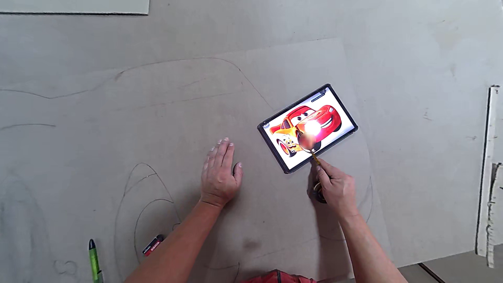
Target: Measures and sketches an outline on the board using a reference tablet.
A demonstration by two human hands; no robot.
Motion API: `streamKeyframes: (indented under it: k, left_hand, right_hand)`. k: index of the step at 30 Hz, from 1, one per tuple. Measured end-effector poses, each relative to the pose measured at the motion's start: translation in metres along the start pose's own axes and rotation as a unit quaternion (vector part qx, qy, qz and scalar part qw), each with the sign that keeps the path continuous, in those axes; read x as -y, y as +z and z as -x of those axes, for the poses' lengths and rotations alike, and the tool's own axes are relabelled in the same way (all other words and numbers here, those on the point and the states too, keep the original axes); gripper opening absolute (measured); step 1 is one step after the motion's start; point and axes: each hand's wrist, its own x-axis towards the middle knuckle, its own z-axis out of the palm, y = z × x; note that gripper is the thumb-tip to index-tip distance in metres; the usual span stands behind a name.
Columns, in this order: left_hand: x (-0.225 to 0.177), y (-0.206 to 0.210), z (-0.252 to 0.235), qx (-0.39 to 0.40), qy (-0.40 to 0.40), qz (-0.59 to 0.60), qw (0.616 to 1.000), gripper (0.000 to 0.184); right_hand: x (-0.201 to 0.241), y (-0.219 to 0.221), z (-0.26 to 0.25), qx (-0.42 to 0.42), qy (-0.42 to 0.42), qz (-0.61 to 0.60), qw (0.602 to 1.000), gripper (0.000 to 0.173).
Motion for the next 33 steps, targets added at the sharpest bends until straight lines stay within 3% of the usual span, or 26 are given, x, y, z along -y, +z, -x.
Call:
streamKeyframes:
  k: [33]
  left_hand:
    - [-0.0009, -0.0013, -0.0011, 0.006, 0.003, 0.018, 1.0, 0.062]
  right_hand:
    - [-0.0015, 0.0013, -0.0006, 0.005, 0.002, 0.028, 1.0, 0.031]
